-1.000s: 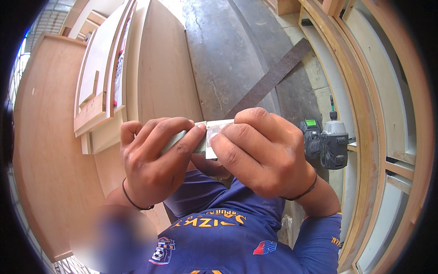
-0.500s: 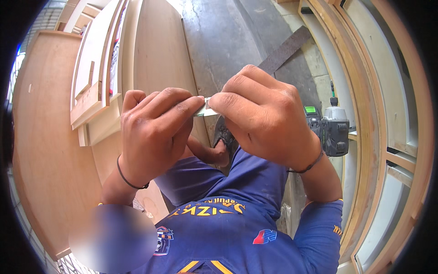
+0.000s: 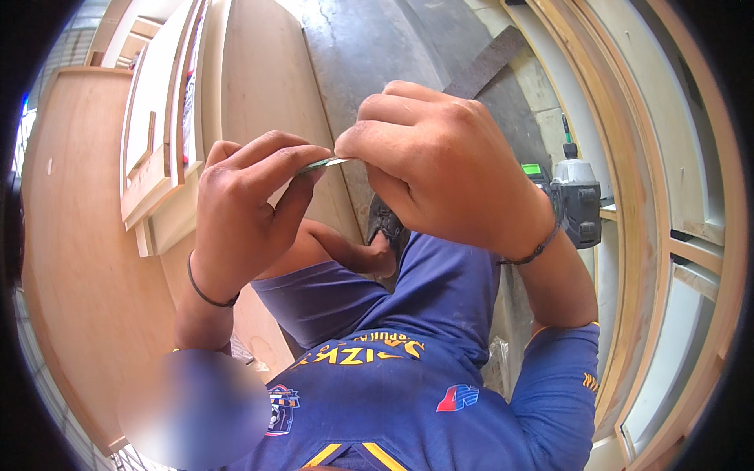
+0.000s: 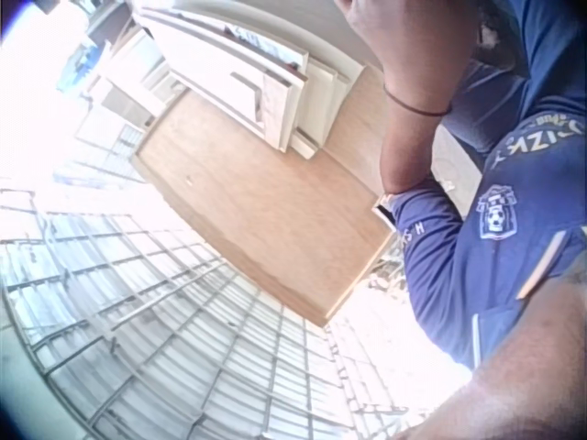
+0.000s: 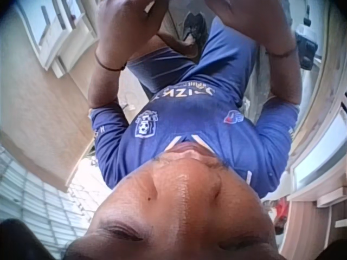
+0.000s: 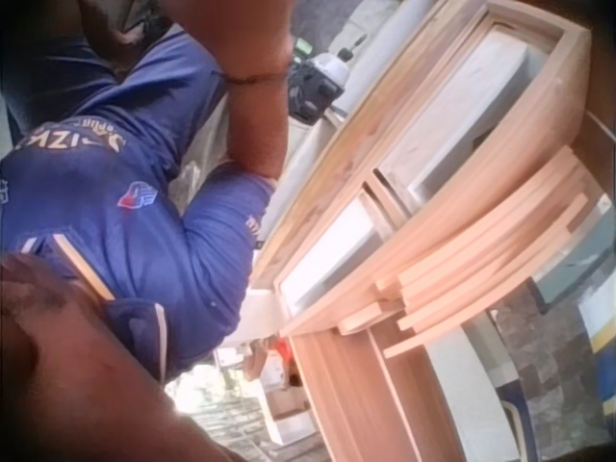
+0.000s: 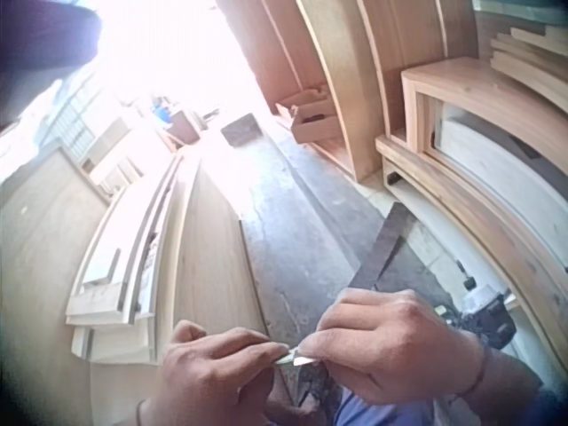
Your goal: The person uses a power drill to secure screws inside a drawer, rearranges several wooden panels, and uses a piece of sandpaper to smooth the edges of a narrow wooden component.
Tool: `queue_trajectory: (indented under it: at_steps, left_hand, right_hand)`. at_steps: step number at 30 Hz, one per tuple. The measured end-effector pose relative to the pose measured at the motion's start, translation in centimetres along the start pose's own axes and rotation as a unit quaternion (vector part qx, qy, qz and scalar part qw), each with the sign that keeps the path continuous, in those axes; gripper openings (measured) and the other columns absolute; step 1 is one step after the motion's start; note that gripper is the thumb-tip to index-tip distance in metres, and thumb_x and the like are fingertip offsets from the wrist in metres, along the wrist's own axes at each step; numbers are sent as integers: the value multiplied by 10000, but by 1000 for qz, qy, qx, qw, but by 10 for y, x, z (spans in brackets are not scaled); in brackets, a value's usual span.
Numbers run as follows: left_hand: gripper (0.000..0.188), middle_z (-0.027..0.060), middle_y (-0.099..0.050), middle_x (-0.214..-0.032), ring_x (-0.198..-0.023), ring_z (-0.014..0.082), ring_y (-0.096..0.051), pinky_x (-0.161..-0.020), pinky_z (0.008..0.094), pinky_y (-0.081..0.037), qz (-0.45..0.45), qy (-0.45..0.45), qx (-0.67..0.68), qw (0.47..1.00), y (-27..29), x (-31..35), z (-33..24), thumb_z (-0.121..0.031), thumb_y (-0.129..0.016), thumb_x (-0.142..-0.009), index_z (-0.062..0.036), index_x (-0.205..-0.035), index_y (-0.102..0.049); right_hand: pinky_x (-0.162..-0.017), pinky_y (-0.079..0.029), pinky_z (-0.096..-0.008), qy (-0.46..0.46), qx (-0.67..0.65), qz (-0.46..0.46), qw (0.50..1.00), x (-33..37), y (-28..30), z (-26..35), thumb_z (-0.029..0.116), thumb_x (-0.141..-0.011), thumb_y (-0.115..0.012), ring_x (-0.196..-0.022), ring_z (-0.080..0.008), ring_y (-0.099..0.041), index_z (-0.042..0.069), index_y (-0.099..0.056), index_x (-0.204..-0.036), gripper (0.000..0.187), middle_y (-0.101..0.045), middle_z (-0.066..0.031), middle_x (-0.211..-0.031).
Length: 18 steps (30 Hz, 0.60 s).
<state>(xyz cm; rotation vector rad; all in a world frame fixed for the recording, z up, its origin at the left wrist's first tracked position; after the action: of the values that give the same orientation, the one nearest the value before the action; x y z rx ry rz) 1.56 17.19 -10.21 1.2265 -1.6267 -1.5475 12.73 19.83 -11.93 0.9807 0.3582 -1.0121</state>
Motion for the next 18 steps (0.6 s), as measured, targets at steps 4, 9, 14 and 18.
queue_trajectory:
  at_steps: [4, 9, 14, 18]
  left_hand:
    - [125, 17, -663, -813, -697, 180, -614, -636, 301, -358, 4, 13, 36, 999, -2, -1, 5, -70, -672, -758, -100, -878, -690]
    - [91, 20, -635, -735, -643, 192, -594, -626, 312, -359, 4, 26, 41, 999, -2, -3, 8, -156, -706, -747, -99, -815, -683]
    - [156, 1, -588, -666, -566, 192, -543, -610, 319, -331, -26, 12, 1, 1000, 1, -4, 8, -253, -712, -739, -111, -734, -645]
    - [176, -6, -578, -656, -534, 186, -514, -602, 312, -322, -38, -15, -16, 999, 4, -3, 6, -264, -726, -731, -115, -713, -635]
  right_hand:
    - [-585, -476, -333, 5, -23, 28, 999, -5, 0, 0, -84, -674, -620, -692, -255, -593, 15, -654, -838, 194, -595, -104, -740]
    - [-593, -485, -342, -18, -37, 45, 998, -7, -3, -2, -74, -678, -591, -688, -277, -604, 2, -654, -846, 194, -594, -117, -750]
    - [-602, -492, -343, -37, -60, 61, 996, -9, -4, -3, -65, -686, -589, -697, -288, -612, -5, -654, -861, 195, -598, -124, -758]
    - [-608, -496, -341, -36, -85, 60, 994, -10, -4, -4, -57, -693, -599, -698, -287, -617, -3, -656, -869, 193, -601, -122, -761]
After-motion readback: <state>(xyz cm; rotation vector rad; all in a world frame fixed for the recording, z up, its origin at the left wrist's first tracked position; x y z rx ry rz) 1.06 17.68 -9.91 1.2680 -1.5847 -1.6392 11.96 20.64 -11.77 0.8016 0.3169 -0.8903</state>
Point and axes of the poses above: each hand's wrist, its own x-axis away from the middle knuckle, its own y-axis out of the back of the hand, z = x × y, the point moved 9 cm from there along -x, towards the middle knuckle
